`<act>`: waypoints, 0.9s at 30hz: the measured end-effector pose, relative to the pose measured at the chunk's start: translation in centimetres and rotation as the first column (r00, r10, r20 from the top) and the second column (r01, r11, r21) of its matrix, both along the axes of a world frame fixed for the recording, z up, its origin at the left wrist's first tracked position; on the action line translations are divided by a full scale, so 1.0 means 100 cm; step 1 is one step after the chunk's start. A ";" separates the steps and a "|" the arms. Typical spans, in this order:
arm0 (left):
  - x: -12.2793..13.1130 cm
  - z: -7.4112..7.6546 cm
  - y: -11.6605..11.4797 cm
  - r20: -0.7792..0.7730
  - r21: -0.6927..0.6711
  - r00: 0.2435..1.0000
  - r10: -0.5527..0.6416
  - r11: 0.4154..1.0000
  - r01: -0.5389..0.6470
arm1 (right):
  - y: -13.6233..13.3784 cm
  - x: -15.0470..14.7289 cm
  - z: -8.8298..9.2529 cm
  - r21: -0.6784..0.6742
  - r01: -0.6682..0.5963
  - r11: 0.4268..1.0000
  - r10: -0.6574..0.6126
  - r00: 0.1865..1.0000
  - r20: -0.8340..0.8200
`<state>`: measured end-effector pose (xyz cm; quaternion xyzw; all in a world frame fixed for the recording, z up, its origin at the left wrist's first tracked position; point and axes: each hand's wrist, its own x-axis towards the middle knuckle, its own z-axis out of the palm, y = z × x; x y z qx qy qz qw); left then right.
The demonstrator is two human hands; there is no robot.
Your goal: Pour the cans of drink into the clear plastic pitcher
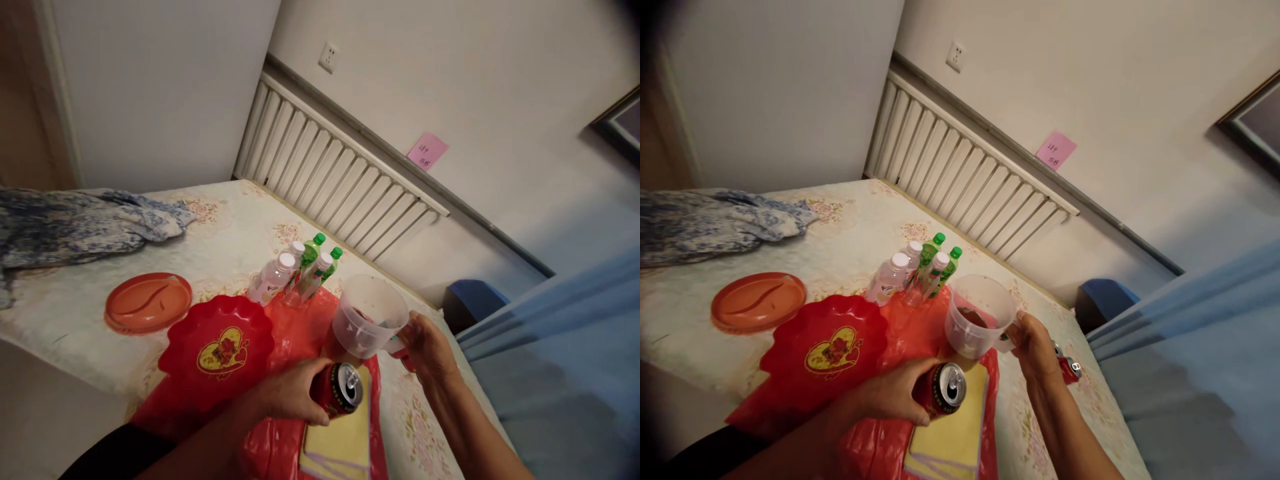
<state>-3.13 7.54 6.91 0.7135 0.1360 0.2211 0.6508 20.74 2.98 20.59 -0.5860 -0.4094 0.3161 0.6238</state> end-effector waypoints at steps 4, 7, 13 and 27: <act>0.000 0.000 -0.002 -0.045 0.010 0.998 -0.034 0.999 0.034 | 0.018 -0.015 -0.012 0.056 -0.018 0.998 0.030 0.975 -0.220; 0.001 -0.001 -0.005 -0.079 0.020 0.996 -0.038 0.999 0.040 | 0.029 -0.027 -0.022 0.092 -0.043 0.995 0.064 0.970 -0.236; 0.004 -0.002 -0.009 -0.138 0.006 0.988 -0.074 0.997 0.075 | 0.043 -0.039 -0.041 0.099 -0.100 0.990 0.116 0.978 -0.171; 0.009 -0.004 -0.008 -0.058 -0.053 0.997 -0.047 0.998 0.044 | 0.025 -0.024 -0.073 0.059 0.004 0.998 0.003 0.993 -0.119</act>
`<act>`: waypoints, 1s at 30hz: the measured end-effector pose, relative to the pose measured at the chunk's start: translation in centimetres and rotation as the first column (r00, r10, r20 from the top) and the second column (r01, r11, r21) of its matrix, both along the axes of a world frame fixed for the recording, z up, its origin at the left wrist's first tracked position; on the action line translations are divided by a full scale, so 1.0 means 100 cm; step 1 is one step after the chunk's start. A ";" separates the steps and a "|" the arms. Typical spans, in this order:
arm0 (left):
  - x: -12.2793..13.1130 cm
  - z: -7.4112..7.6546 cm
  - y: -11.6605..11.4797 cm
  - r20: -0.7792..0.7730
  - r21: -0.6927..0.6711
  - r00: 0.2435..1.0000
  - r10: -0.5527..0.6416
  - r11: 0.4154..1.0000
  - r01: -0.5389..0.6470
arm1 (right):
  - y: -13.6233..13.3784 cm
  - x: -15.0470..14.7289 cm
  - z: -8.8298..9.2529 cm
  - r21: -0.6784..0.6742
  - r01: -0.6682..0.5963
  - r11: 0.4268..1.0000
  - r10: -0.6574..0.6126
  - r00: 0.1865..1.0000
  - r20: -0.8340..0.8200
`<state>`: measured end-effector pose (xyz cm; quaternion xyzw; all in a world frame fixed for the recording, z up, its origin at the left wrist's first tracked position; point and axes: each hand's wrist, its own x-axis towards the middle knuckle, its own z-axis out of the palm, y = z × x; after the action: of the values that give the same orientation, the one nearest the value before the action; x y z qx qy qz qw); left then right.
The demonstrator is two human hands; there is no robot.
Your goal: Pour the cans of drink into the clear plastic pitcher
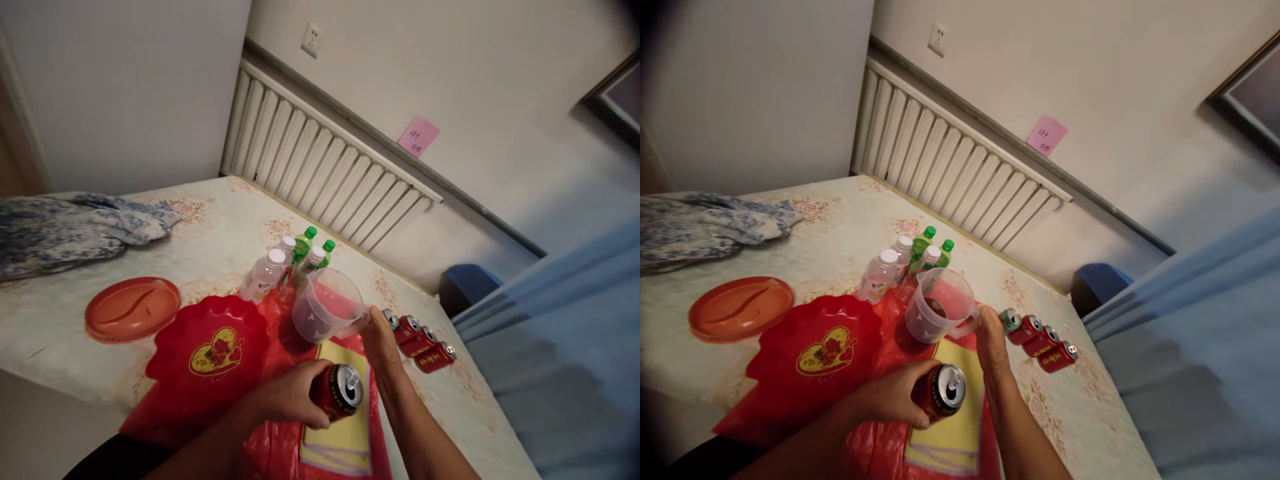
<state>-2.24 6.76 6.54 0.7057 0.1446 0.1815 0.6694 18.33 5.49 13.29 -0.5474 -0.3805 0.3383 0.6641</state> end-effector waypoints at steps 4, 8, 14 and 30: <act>0.002 -0.001 0.000 0.023 -0.029 1.000 0.019 0.999 -0.018 | -0.040 0.010 -0.007 -0.011 0.187 0.982 -0.186 0.982 0.031; 0.004 0.004 0.000 0.048 -0.073 0.999 -0.004 0.997 0.007 | -0.091 0.003 -0.025 -0.119 0.086 0.989 -0.077 0.994 0.076; 0.016 -0.004 -0.001 0.097 -0.056 0.995 0.017 0.998 -0.011 | -0.126 -0.030 -0.045 -0.216 -0.147 0.965 0.172 0.980 0.103; 0.056 -0.019 -0.019 0.129 0.110 0.992 0.006 0.994 -0.020 | -0.126 -0.038 -0.055 -0.267 0.287 0.920 -0.183 0.917 0.356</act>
<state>3.38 4.90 4.66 0.7278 0.0955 0.2386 0.6358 14.50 -7.14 7.77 -0.7360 -0.3563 0.2166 0.5334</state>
